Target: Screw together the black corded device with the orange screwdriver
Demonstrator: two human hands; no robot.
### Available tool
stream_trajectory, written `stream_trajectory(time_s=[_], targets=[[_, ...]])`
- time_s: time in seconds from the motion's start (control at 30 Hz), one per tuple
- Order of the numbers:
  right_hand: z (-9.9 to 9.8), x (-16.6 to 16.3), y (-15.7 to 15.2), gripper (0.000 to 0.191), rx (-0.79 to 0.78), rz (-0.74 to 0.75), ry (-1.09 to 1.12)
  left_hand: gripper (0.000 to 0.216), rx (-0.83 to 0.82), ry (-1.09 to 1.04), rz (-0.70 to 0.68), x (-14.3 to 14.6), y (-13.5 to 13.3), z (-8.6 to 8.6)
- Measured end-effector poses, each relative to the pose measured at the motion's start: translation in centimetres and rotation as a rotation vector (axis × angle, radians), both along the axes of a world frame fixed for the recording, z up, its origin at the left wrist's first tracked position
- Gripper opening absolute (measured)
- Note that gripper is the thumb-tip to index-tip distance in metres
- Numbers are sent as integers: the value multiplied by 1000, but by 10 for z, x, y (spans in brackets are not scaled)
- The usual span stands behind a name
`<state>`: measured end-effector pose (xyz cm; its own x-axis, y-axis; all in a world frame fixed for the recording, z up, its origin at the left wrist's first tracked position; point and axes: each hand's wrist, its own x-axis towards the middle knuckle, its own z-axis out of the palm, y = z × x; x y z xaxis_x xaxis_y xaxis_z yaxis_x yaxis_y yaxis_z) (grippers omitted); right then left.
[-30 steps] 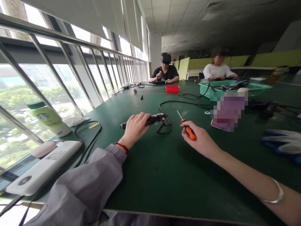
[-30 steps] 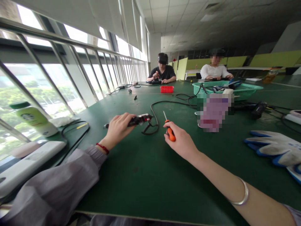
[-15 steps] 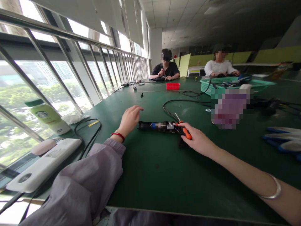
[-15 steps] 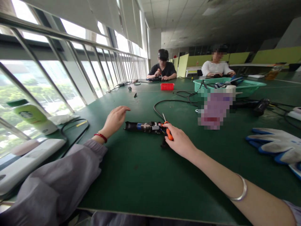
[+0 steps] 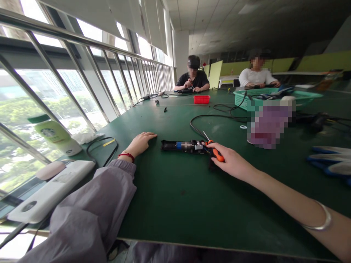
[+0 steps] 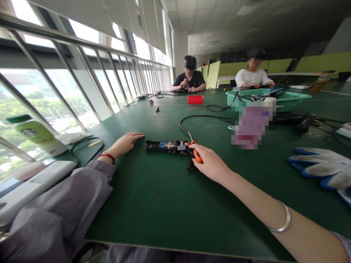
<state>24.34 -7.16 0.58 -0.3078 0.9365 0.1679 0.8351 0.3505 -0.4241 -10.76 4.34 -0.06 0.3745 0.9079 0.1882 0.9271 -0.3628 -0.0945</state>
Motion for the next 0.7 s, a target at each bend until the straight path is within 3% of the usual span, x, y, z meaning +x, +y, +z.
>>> stream_trajectory(time_s=[0.4, 0.7], targets=[[-1, 3, 2, 45, 17, 26, -21, 37, 30, 98, 94, 5, -13, 17], [2, 2, 2, 49, -3, 30, -57, 21, 0, 108, 100, 29, -27, 24]])
